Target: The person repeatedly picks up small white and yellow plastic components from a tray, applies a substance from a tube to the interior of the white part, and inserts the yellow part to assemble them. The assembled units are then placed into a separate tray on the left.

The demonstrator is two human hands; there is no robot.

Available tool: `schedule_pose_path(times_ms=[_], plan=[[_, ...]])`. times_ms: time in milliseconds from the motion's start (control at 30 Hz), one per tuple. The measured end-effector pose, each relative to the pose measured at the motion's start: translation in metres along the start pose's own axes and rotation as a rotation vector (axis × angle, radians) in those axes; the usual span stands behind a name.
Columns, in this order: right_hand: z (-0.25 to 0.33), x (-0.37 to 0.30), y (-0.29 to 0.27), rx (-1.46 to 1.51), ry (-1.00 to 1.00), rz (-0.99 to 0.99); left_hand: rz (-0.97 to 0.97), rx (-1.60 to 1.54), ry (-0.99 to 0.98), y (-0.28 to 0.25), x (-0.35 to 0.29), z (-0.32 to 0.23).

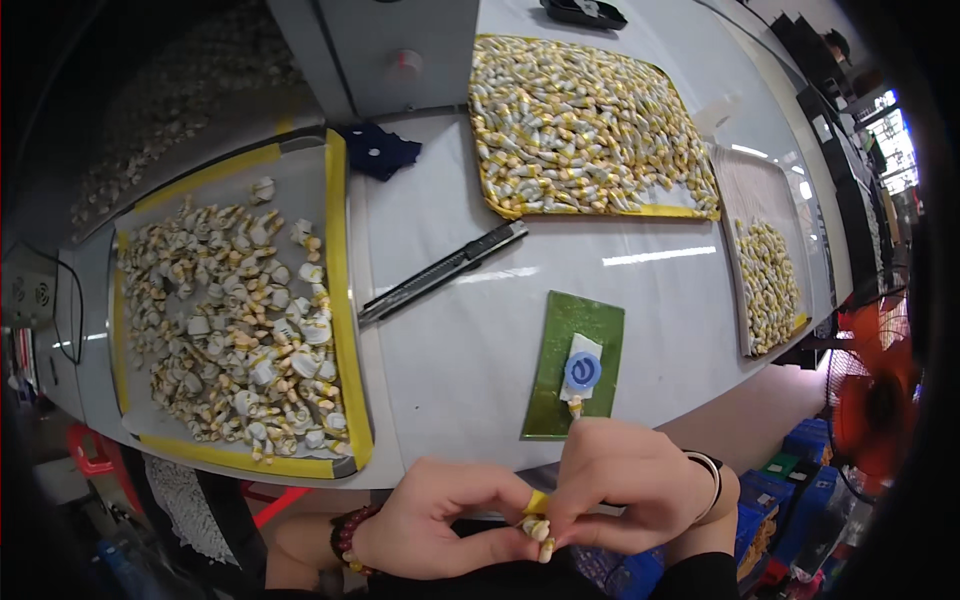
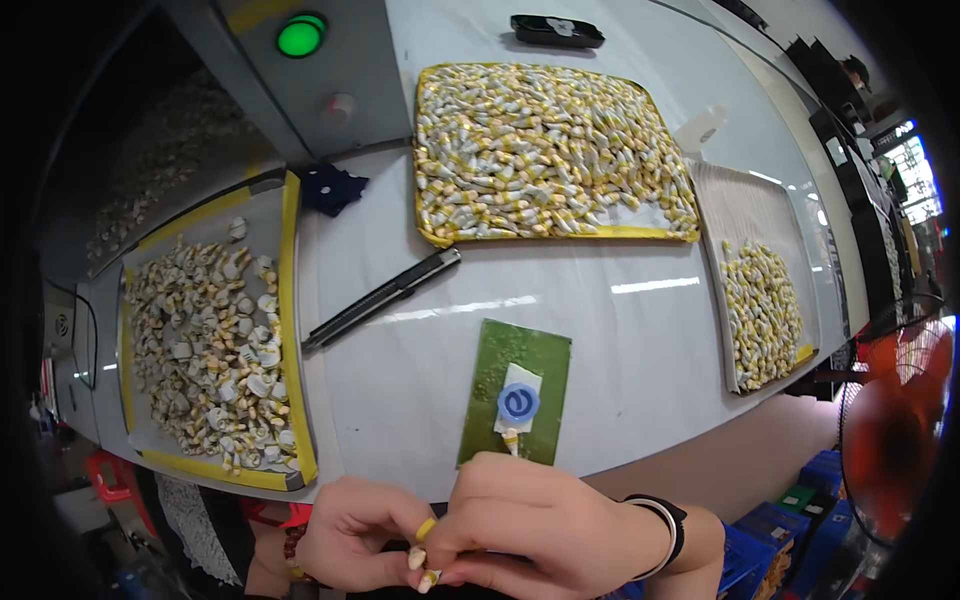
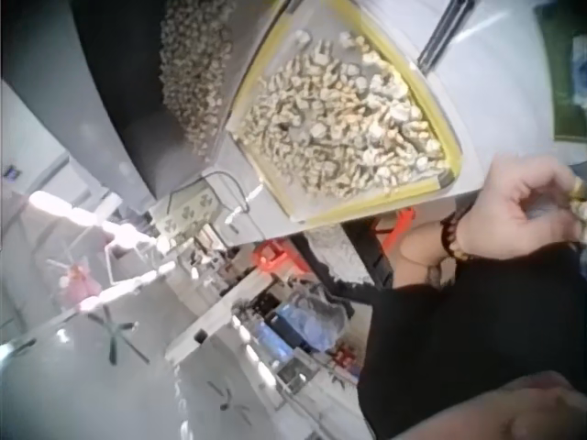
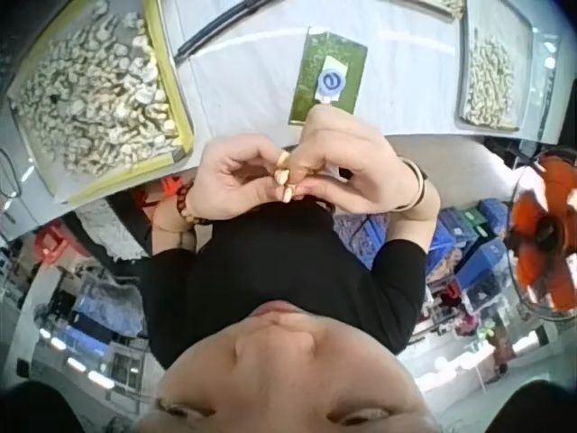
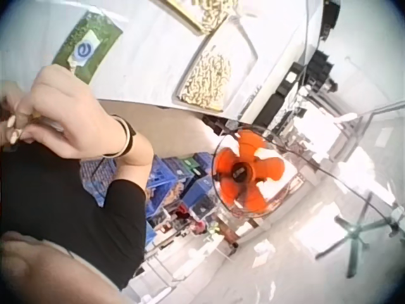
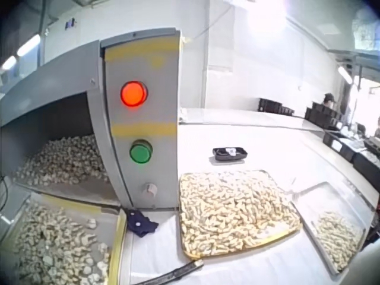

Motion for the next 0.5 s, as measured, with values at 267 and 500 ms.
schedule_pose_path(times_ms=[267, 500], plan=[[0.012, -0.021, -0.012, -0.246, -0.116, -0.119, -0.493, 1.845, 0.168, -0.042, -0.068, -0.144], [0.013, -0.044, -0.026, -0.369, -0.023, -0.284, -0.862, 1.851, 0.216, -0.181, -0.009, -0.249]])
Point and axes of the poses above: each hand's wrist, its own x-axis towards the middle knuckle, its own y-axis out of the palm, z = x × y, the point moved 8 cm from there along x, towards the middle knuckle, and after that the axes turned 1 degree about -z, right-handed, at the moved point
